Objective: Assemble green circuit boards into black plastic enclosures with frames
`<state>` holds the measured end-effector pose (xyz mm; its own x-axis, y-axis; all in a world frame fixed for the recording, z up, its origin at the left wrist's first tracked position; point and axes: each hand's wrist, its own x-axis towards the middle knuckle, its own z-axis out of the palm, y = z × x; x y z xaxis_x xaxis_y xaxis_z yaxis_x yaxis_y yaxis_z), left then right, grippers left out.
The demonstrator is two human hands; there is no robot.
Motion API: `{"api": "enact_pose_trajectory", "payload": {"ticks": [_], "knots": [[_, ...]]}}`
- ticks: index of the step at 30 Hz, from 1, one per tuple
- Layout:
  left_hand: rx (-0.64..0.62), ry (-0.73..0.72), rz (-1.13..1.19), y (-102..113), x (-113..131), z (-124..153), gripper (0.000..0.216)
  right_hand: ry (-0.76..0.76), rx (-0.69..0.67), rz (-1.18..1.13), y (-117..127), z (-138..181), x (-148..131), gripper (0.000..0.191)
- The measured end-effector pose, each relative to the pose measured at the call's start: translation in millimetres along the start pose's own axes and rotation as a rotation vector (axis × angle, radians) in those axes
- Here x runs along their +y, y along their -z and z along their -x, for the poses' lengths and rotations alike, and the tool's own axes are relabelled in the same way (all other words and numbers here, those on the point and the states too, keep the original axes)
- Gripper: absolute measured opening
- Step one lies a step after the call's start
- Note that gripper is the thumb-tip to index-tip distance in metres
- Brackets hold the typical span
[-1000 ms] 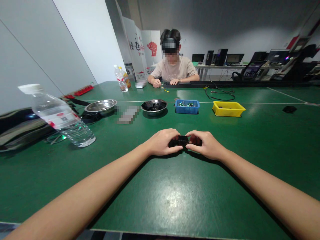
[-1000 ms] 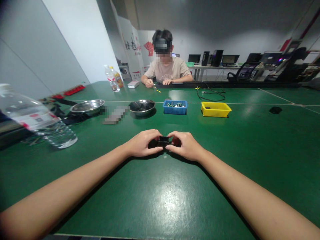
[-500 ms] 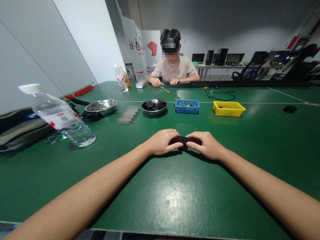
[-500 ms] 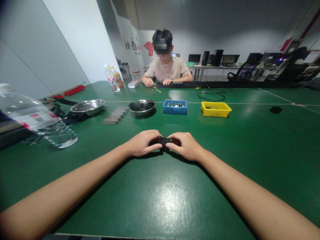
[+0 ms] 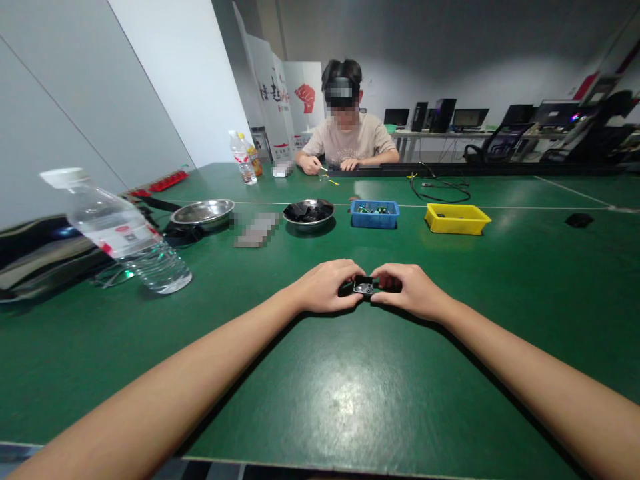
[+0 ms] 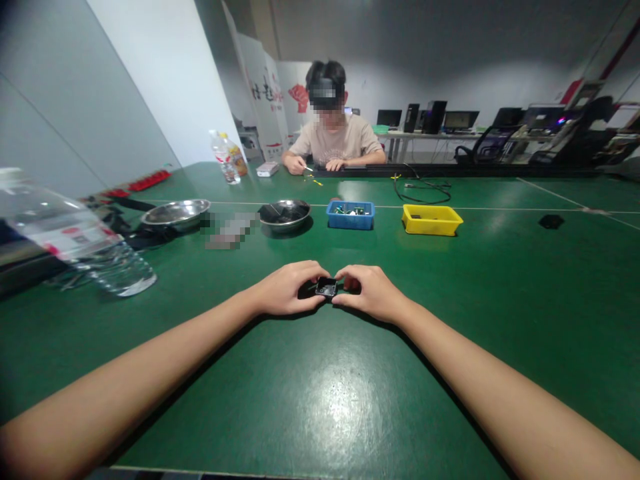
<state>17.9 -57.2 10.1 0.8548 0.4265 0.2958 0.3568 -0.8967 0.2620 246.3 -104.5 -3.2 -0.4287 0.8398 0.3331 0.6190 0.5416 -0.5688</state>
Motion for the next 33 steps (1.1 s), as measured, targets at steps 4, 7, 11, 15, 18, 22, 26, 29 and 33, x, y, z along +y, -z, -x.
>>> {"api": "enact_pose_trajectory", "payload": {"ticks": [4,7,11,15,18,22,26,29,33], "knots": [[0.002,0.016,-0.001,0.4,0.4,1.1,0.029,0.05,-0.005,0.071,0.4,-0.6,1.5,0.018],[-0.009,0.015,-0.022,1.0,0.3,1.0,0.026,0.058,-0.005,0.084,-0.1,-0.2,2.3,0.016],[-0.014,0.081,-0.038,1.3,-0.2,0.4,0.025,0.061,-0.006,0.088,-0.8,0.3,2.4,0.008],[0.003,0.152,-0.041,1.3,-0.7,-0.2,0.035,0.061,-0.004,0.083,-1.1,0.4,2.5,0.004],[0.007,0.16,-0.023,1.0,-1.2,-0.5,0.039,0.069,0.004,0.075,-1.2,0.4,3.0,0.004],[0.015,0.13,0.012,-0.3,-3.8,-0.6,0.044,0.089,0.008,0.077,-0.7,0.5,3.0,0.006],[0.029,0.074,0.041,-1.0,-6.5,-0.2,0.048,0.089,0.003,0.084,-0.1,0.3,1.9,0.005],[0.018,0.044,0.053,-0.2,-5.8,0.5,0.043,0.079,-0.005,0.084,-0.2,0.2,1.1,0.004],[0.01,0.025,0.07,0.6,-3.0,1.8,0.025,0.054,-0.008,0.078,-0.4,0.4,0.9,0.007]]}}
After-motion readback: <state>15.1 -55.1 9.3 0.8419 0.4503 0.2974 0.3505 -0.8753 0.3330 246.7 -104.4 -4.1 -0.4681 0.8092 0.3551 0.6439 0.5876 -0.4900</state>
